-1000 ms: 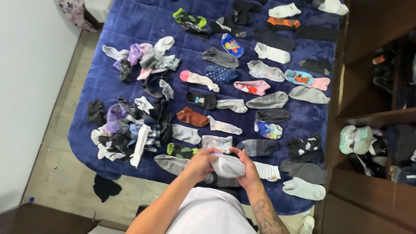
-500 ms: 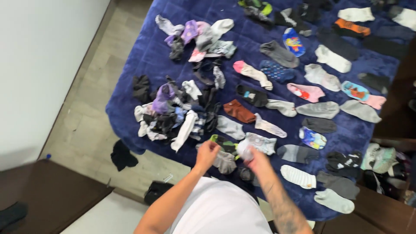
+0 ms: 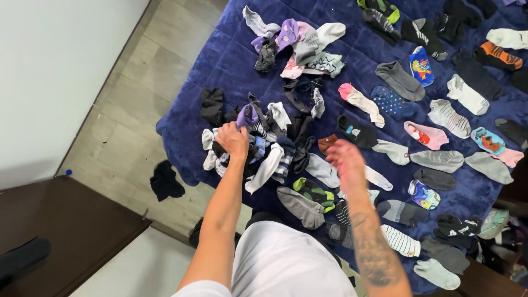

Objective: Sorting and pairing different types of socks on a bed.

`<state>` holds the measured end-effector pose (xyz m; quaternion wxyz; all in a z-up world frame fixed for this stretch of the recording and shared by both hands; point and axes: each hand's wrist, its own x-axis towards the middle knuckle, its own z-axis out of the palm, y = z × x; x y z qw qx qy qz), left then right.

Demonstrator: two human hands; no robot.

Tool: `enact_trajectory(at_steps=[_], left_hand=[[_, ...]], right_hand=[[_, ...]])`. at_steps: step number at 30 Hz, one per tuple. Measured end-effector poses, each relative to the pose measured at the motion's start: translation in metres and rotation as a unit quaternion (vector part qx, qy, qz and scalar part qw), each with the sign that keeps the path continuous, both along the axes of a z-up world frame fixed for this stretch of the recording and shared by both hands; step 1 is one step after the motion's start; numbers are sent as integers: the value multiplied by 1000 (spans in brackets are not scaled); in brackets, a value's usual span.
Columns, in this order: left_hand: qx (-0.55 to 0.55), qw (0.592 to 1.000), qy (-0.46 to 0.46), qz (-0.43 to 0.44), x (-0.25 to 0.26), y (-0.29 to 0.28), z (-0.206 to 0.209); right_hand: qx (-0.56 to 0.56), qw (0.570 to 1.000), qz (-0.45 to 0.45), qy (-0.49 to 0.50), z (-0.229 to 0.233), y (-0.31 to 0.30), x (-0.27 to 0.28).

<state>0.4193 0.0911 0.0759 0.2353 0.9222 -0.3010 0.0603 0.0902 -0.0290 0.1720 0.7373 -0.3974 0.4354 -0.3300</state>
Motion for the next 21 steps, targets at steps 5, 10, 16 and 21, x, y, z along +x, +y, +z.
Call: enact_trajectory(at_steps=[5, 10, 16, 21], left_hand=[[-119, 936, 330, -22, -30, -27, 60], [-53, 789, 570, -225, -58, -63, 115], [-249, 923, 210, -206, 25, -242, 21], [-73, 974, 90, -196, 82, -312, -49]], right_hand=[[-45, 995, 43, 75, 27, 63, 74], [-285, 926, 32, 246, 28, 54, 90], [-318, 870, -64, 371, 59, 22, 34], [-149, 883, -162, 415, 30, 52, -42]])
